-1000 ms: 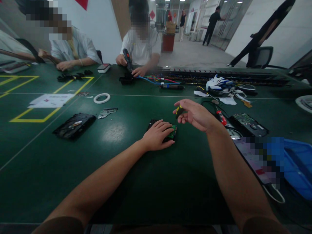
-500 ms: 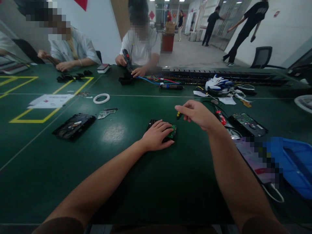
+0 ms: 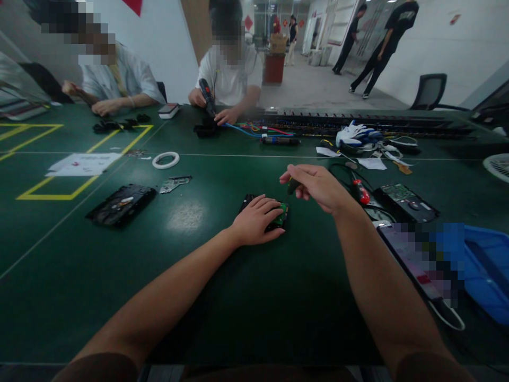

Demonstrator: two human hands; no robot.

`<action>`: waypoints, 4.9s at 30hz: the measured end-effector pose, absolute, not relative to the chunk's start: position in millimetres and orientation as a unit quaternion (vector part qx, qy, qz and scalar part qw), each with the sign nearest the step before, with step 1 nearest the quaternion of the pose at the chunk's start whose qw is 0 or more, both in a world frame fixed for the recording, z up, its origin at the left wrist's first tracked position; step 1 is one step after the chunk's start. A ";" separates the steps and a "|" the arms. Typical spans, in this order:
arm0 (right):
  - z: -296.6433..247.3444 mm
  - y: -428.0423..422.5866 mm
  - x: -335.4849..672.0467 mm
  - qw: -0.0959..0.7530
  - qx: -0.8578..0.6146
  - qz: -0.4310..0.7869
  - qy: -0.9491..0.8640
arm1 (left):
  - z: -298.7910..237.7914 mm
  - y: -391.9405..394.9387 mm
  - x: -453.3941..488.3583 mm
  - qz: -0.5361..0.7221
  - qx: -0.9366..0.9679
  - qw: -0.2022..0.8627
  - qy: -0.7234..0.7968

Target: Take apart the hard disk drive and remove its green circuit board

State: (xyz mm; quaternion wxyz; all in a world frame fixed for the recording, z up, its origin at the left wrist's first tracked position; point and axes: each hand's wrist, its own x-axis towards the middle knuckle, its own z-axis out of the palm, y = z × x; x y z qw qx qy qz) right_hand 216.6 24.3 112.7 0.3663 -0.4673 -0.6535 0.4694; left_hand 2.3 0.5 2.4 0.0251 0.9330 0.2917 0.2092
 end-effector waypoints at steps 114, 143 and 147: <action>123.6 20.9 215.2 0.425 -0.465 0.488 -0.605 | 0.4 2.0 1.4 0.210 0.934 0.021 0.289; 122.4 19.8 211.3 0.423 -0.488 0.464 -0.606 | 4.1 0.6 1.1 0.208 0.933 0.033 0.292; 122.1 20.1 211.8 0.429 -0.486 0.466 -0.602 | 4.2 0.4 2.0 0.209 0.933 0.032 0.292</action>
